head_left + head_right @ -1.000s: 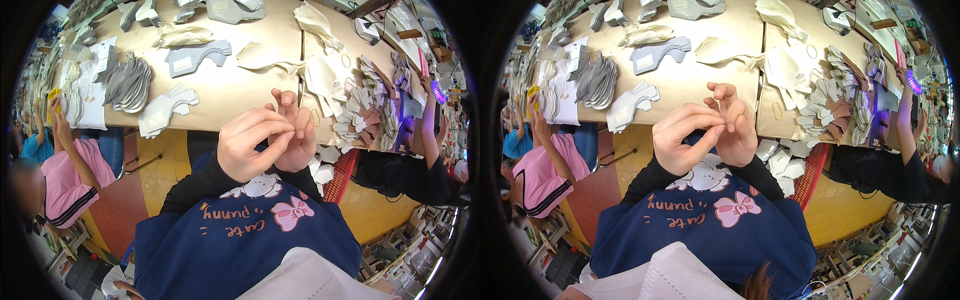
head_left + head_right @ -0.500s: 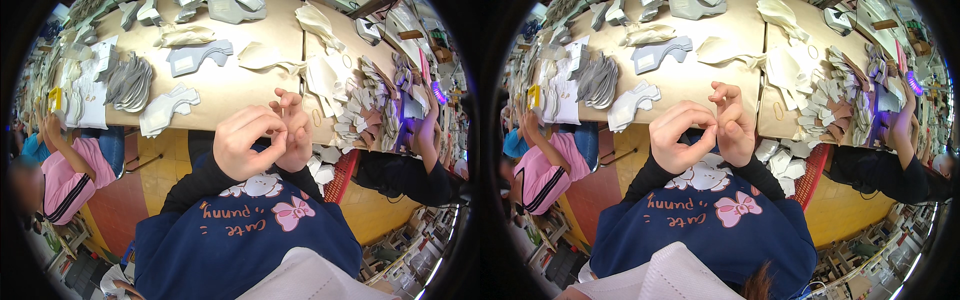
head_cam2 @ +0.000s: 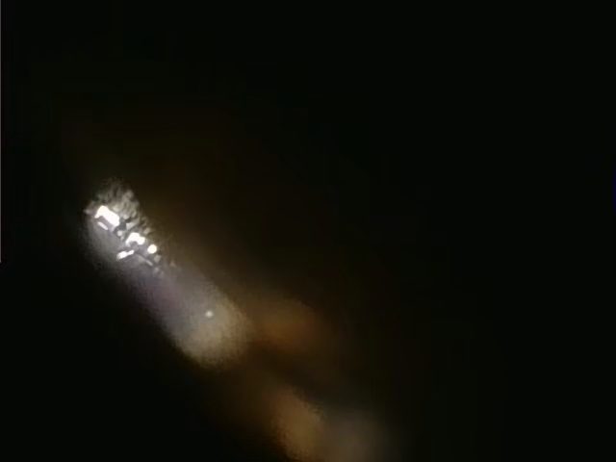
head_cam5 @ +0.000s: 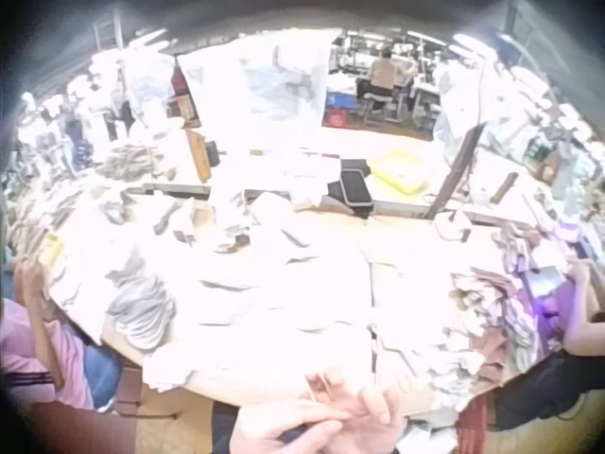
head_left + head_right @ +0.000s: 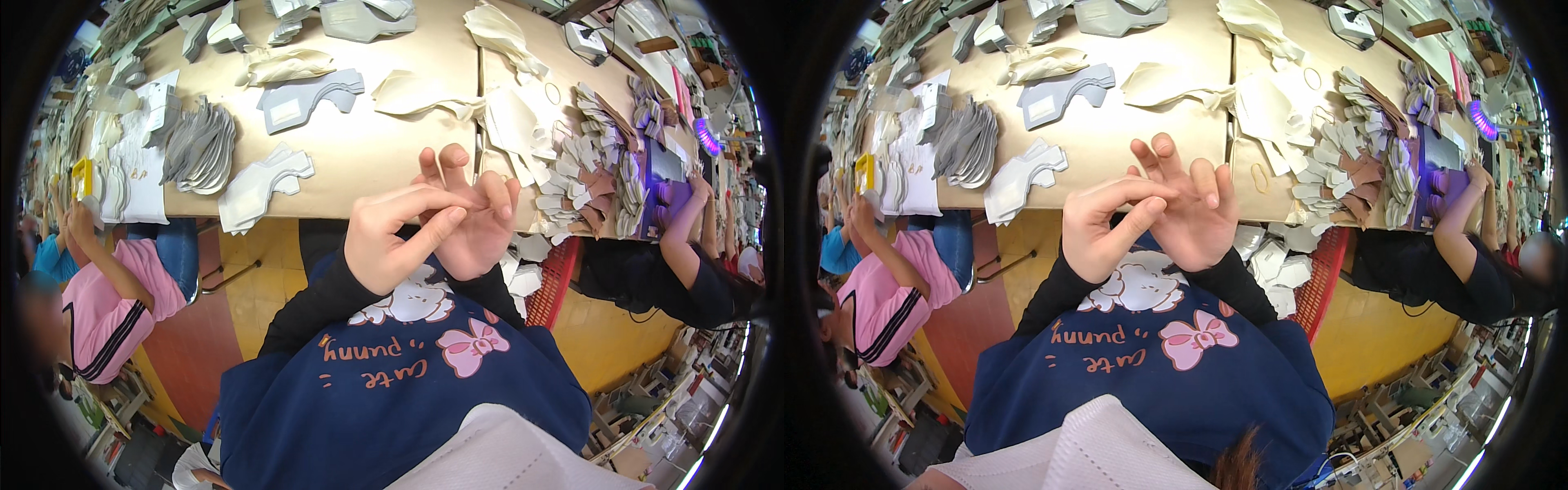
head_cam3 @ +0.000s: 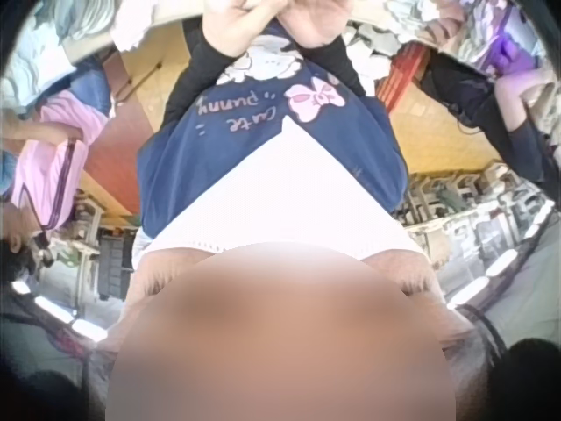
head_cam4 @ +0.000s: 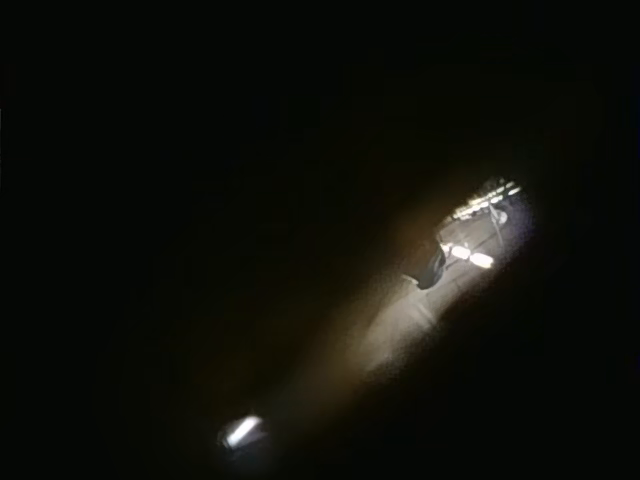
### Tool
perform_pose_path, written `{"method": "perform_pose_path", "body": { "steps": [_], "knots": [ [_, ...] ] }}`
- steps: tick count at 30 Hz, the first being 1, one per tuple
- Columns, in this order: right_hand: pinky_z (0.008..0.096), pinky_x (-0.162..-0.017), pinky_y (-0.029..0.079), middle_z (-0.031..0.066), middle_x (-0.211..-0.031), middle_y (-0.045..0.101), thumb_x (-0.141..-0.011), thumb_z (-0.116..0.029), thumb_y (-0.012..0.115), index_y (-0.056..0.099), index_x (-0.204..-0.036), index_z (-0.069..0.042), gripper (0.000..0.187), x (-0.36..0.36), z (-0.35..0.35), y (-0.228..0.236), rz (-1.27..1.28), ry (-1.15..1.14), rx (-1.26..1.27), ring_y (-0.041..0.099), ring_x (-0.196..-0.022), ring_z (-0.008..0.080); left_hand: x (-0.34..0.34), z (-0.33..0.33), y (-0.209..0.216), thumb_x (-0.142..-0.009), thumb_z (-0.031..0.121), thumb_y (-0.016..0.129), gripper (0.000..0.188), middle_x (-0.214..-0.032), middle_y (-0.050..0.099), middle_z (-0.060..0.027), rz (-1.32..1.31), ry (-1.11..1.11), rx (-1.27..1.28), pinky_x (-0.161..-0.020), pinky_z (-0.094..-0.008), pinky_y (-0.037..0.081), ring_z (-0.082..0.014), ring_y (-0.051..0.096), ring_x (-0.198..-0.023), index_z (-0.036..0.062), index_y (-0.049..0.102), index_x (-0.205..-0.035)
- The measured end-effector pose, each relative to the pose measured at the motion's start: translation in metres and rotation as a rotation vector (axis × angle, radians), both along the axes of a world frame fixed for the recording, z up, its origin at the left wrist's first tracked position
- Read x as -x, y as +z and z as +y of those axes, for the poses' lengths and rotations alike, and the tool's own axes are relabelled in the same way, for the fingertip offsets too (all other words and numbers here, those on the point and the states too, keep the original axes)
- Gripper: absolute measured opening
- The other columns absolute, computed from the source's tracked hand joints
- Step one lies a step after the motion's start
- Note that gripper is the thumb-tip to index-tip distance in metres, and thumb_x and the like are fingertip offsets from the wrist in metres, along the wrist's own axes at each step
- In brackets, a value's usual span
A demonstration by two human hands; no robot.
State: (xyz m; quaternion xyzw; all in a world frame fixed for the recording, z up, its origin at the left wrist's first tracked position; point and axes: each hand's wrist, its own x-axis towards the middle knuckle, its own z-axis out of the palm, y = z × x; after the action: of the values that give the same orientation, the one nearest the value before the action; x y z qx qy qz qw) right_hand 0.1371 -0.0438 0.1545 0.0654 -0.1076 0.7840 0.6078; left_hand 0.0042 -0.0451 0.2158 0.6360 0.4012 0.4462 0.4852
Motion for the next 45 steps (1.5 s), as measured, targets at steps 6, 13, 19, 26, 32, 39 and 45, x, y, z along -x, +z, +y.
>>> {"method": "perform_pose_path", "body": {
  "steps": [6,13,19,26,32,39,45],
  "knots": [
    [0.0448,-0.117,0.025,0.0062,-0.132,0.042,-0.102,-0.04,0.047,0.05,-0.065,-0.02,0.043,0.007,-0.004,-0.003,-0.019,0.068,0.009,0.022,-0.142,0.0291,-0.002,-0.002,-0.002,-0.095,0.002,0.06,0.014,-0.088,0.072,-0.013,-0.227,-0.106,0.266,-0.068,-0.0249,0.052,-0.014,0.067,-0.075,-0.0064,0.071,-0.098],
    [0.0455,-0.116,0.024,0.0061,-0.131,0.043,-0.102,-0.038,0.046,0.05,-0.064,-0.02,0.043,0.008,-0.007,-0.003,-0.053,0.077,0.033,0.022,-0.143,0.0286,-0.001,-0.003,0.001,-0.093,0.001,0.064,0.011,-0.086,0.071,-0.0131,-0.241,-0.078,0.312,-0.067,-0.0239,0.052,-0.014,0.067,-0.073,-0.0071,0.071,-0.096],
    [0.0462,-0.115,0.024,0.0051,-0.13,0.044,-0.102,-0.038,0.046,0.05,-0.063,-0.02,0.043,0.009,-0.008,-0.003,-0.108,0.067,0.047,0.023,-0.143,0.0279,-0.001,-0.003,0.001,-0.092,0.001,0.065,0.01,-0.082,0.07,-0.0111,-0.213,-0.057,0.34,-0.066,-0.0235,0.051,-0.0131,0.066,-0.071,-0.0064,0.071,-0.093],
    [0.0443,-0.111,0.026,0.0046,-0.128,0.044,-0.101,-0.039,0.048,0.049,-0.063,-0.02,0.042,0.01,-0.01,-0.001,-0.181,0.046,0.091,0.026,-0.141,0.0263,0.0,-0.003,0.0,-0.089,0.001,0.067,0.008,-0.082,0.07,-0.0099,-0.118,-0.031,0.285,-0.066,-0.0237,0.051,-0.0122,0.065,-0.072,-0.0051,0.071,-0.091],
    [0.0458,-0.108,0.031,0.0054,-0.125,0.046,-0.101,-0.038,0.047,0.048,-0.068,-0.017,0.039,0.011,-0.009,-0.007,-0.267,-0.014,0.16,0.033,-0.136,0.0249,0.0,0.001,-0.01,-0.088,0.004,0.068,0.009,-0.083,0.071,-0.0083,-0.039,0.03,0.184,-0.069,-0.0253,0.051,-0.013,0.066,-0.073,-0.0029,0.071,-0.092],
    [0.0362,-0.1,0.038,0.0045,-0.113,0.055,-0.101,-0.03,0.051,0.05,-0.094,-0.013,0.018,-0.011,0.004,-0.035,-0.53,-0.257,0.239,0.049,-0.119,0.0229,0.046,0.029,-0.072,-0.089,0.014,0.068,0.02,-0.098,0.069,-0.0125,0.249,-0.015,0.073,-0.077,-0.0315,0.052,-0.0216,0.067,-0.086,0.0019,0.068,-0.105],
    [0.0341,-0.095,0.039,0.0031,-0.11,0.057,-0.101,-0.027,0.052,0.055,-0.102,-0.012,0.016,-0.048,0.008,-0.056,-0.761,-0.292,0.411,0.052,-0.11,0.0178,0.129,0.081,-0.157,-0.086,0.017,0.068,0.034,-0.128,0.06,-0.0141,0.83,0.359,-0.108,-0.1,-0.0414,0.045,-0.0344,0.056,-0.119,0.006,0.063,-0.118]
  ]
}}
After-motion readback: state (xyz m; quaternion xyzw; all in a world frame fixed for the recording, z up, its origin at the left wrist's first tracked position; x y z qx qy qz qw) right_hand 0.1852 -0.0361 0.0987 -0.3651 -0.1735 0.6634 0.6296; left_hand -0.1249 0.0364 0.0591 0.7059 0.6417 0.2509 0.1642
